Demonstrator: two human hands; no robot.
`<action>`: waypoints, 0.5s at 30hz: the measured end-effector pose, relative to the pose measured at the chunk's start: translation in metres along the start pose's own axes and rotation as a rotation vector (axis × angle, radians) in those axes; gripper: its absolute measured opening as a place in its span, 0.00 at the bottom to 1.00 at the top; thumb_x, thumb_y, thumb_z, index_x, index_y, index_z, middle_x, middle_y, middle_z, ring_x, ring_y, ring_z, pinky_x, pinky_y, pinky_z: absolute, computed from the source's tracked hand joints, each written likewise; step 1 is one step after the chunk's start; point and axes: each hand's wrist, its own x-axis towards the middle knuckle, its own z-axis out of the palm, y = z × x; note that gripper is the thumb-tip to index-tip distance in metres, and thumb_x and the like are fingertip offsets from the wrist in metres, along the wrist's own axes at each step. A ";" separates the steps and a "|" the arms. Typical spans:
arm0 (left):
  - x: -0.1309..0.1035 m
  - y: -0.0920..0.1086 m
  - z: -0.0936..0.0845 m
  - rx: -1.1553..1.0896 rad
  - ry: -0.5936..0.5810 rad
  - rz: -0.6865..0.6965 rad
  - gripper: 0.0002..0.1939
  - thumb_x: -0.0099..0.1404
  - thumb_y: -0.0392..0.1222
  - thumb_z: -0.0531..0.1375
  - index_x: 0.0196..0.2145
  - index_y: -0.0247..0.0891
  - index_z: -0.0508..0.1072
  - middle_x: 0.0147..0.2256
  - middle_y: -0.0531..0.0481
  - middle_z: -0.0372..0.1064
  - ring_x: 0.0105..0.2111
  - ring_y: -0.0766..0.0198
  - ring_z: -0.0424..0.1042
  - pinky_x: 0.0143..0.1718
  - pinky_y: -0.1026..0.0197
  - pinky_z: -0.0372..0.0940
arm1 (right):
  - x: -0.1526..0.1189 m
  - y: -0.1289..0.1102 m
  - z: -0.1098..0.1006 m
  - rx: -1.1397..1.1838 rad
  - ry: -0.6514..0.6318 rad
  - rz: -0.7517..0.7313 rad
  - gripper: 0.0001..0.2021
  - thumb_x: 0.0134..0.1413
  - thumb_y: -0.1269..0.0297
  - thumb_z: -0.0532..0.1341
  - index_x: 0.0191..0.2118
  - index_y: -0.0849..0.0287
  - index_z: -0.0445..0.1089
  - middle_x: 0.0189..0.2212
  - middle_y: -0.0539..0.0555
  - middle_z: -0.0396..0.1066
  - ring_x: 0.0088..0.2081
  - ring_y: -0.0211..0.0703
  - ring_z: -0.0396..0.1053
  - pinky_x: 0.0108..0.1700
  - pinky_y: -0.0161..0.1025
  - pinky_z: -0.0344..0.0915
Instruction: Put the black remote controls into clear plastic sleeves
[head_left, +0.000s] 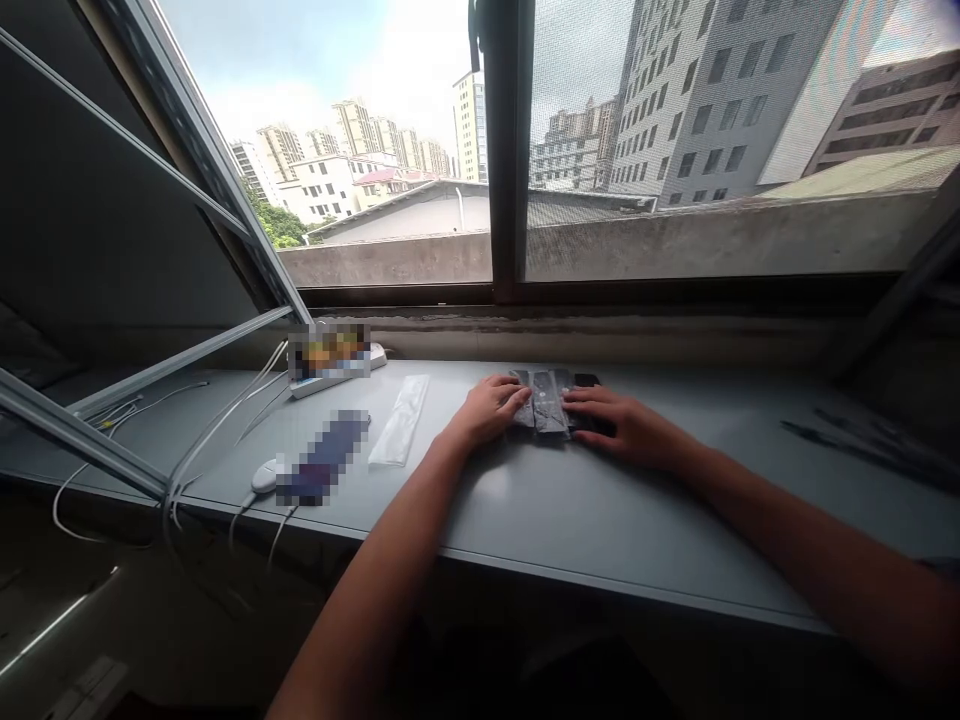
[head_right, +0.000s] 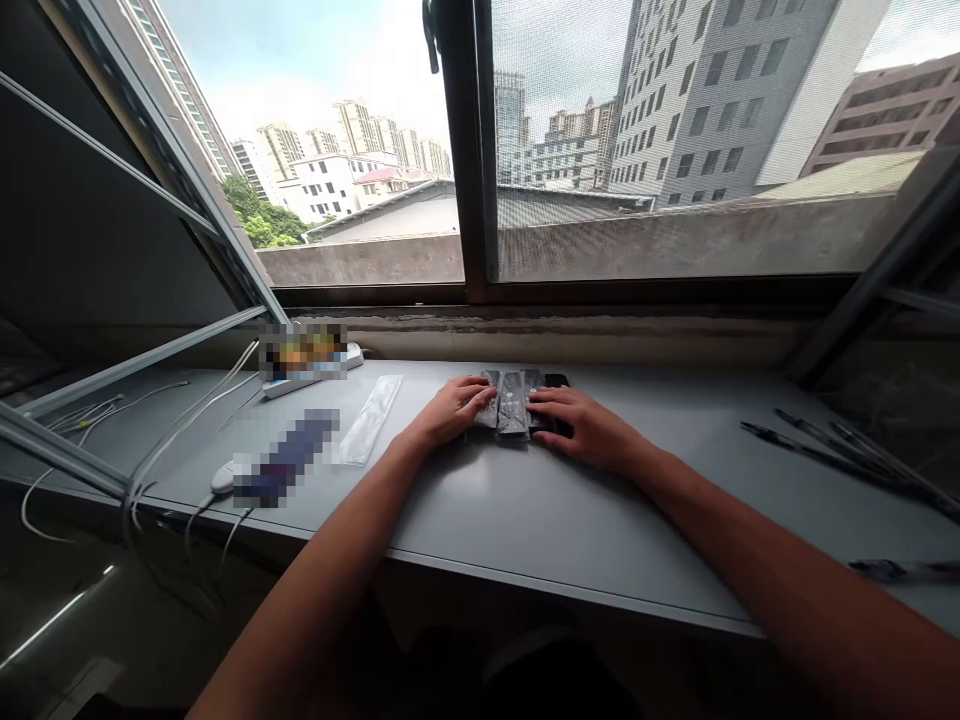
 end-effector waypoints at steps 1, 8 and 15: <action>0.000 -0.001 0.001 -0.011 0.003 0.000 0.22 0.81 0.56 0.54 0.54 0.47 0.86 0.61 0.45 0.78 0.64 0.48 0.74 0.70 0.44 0.66 | 0.000 -0.001 -0.001 0.007 0.009 0.003 0.19 0.63 0.50 0.72 0.58 0.44 0.84 0.64 0.55 0.78 0.69 0.66 0.70 0.76 0.66 0.59; 0.001 -0.009 0.005 -0.038 0.023 0.009 0.23 0.81 0.55 0.53 0.53 0.47 0.87 0.60 0.45 0.79 0.63 0.49 0.75 0.69 0.45 0.67 | -0.001 -0.007 0.003 0.062 0.054 0.004 0.08 0.63 0.51 0.71 0.40 0.48 0.83 0.52 0.56 0.83 0.60 0.64 0.76 0.67 0.62 0.70; 0.003 -0.008 0.005 -0.047 0.015 -0.001 0.24 0.82 0.56 0.53 0.53 0.46 0.86 0.60 0.44 0.78 0.63 0.48 0.74 0.70 0.44 0.66 | 0.001 -0.010 0.008 0.006 0.048 -0.017 0.05 0.66 0.57 0.67 0.37 0.49 0.80 0.47 0.58 0.81 0.53 0.61 0.77 0.60 0.60 0.73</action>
